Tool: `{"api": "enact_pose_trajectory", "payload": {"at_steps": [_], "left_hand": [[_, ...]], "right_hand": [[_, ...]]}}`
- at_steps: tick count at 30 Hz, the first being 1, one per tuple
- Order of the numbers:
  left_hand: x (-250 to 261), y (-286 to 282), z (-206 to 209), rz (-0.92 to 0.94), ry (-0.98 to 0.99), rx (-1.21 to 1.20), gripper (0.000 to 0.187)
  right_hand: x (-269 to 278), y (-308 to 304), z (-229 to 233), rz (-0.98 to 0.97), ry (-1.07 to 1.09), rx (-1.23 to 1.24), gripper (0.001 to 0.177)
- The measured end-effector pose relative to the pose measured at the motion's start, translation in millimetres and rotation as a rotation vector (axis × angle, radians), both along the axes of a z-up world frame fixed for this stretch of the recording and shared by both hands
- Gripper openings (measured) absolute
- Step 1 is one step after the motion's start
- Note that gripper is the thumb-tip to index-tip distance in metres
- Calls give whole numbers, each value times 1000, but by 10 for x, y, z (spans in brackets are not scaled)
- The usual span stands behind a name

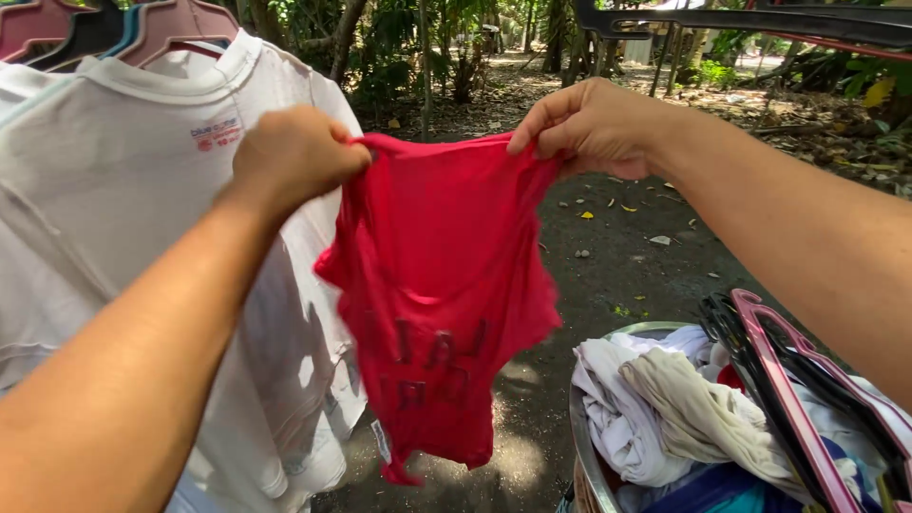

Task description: Hanging wet t-shirts on plastic clothes hangers and placing them on an outdoor rack.

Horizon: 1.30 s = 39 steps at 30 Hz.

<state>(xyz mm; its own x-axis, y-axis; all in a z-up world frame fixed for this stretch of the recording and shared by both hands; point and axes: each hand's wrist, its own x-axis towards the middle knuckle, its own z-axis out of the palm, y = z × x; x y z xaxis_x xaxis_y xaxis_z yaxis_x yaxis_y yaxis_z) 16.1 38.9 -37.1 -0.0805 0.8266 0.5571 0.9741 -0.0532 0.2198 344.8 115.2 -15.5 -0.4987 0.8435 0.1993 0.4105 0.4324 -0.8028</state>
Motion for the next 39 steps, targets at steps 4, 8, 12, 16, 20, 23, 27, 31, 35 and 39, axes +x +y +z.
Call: {"api": "enact_pose_trajectory", "payload": {"at_steps": [4,8,12,16,20,23,27,31,35,39], "left_hand": [[471,12,273,-288,-896,-229,21],[786,212,248,-422,-1034,-160,25],[1092,203,286,-518,-779,-34,28],[1299,115,325,-403,-686,-86,36],[1436,163,337,-351,-827,-150,30],[1509,79,365,-393,-835,-183,37],[1535,19,374,-318,-579,-209,46],[1465,308,206,-411,-307,-128,47],[1445,241,143,-444,-240,-121,43],[1435,215,157,-449,-144,-156,50]], "right_hand": [[51,-284,-80,12,229,-195,24],[279,-859,103,-176,-34,-188,28],[1234,-909,-139,-595,-728,-359,38],[2201,-1168,-705,-751,-1009,-912,50],[2421,-1486,-1009,-759,-1019,-1047,56],[2410,-1584,-1105,-804,-1006,-1042,59],[2454,-1588,-1157,-810,-944,-965,45],[2660,-1512,-1222,-854,-829,-1022,47],[2322,-1850,-965,-979,-707,-922,37],[2512,-1910,-1071,-1168,-390,-764,31]]}}
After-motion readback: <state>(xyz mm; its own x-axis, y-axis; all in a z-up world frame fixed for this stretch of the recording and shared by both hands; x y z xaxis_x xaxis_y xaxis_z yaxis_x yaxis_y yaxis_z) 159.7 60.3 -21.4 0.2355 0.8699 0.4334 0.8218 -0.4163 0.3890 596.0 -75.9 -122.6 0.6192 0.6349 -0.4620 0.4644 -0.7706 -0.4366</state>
